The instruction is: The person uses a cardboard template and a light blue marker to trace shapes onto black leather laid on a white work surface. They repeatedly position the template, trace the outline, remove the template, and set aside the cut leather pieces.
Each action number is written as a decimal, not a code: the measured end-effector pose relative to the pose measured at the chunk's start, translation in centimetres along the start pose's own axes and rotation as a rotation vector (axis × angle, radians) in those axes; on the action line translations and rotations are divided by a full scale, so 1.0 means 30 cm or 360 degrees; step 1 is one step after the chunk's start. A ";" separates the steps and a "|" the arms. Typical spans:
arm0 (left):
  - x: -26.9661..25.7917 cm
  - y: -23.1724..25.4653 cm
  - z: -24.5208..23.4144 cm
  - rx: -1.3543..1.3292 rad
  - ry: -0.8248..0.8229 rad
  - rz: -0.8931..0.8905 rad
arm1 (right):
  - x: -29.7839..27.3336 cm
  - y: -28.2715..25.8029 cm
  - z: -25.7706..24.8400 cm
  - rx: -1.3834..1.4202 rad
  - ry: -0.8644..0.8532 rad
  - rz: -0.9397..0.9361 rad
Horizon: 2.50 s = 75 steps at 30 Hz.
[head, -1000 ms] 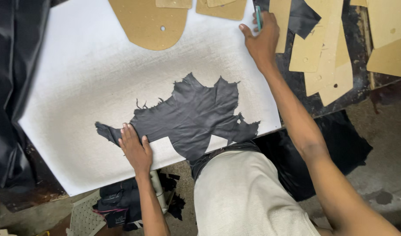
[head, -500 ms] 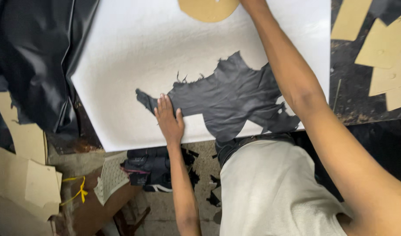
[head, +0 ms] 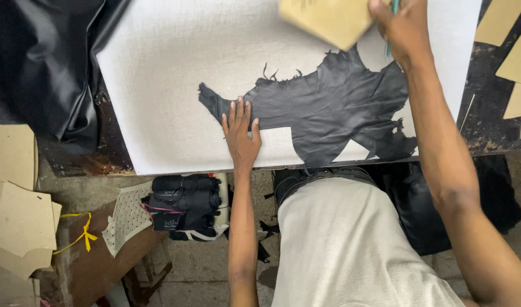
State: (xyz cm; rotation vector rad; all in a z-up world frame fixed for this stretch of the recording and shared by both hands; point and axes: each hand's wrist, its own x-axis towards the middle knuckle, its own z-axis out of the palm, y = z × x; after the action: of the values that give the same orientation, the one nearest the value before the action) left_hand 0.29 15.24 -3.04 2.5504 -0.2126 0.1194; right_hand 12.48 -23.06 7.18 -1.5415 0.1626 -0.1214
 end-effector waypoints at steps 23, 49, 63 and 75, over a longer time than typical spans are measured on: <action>0.308 0.067 -0.120 -0.0103 -0.0194 0.0068 | -0.540 0.185 0.698 -0.0929 0.0233 -0.0147; 0.253 -0.059 -0.076 -0.0228 0.0128 0.0479 | -0.543 0.186 0.529 -0.0758 -0.0145 -0.0043; 0.132 -0.062 -0.152 0.0062 -0.0551 0.0522 | -0.640 0.252 0.336 -0.0725 0.0321 -0.0090; 0.128 -0.090 -0.136 0.0013 -0.0543 0.0595 | -0.651 0.276 0.308 -0.0553 0.0260 -0.0043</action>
State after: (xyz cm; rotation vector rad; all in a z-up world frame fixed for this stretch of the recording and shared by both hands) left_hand 4.39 19.24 -0.61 2.4968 -0.8201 -0.1760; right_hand -5.25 -10.25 -0.32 -1.8808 0.3048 -0.2514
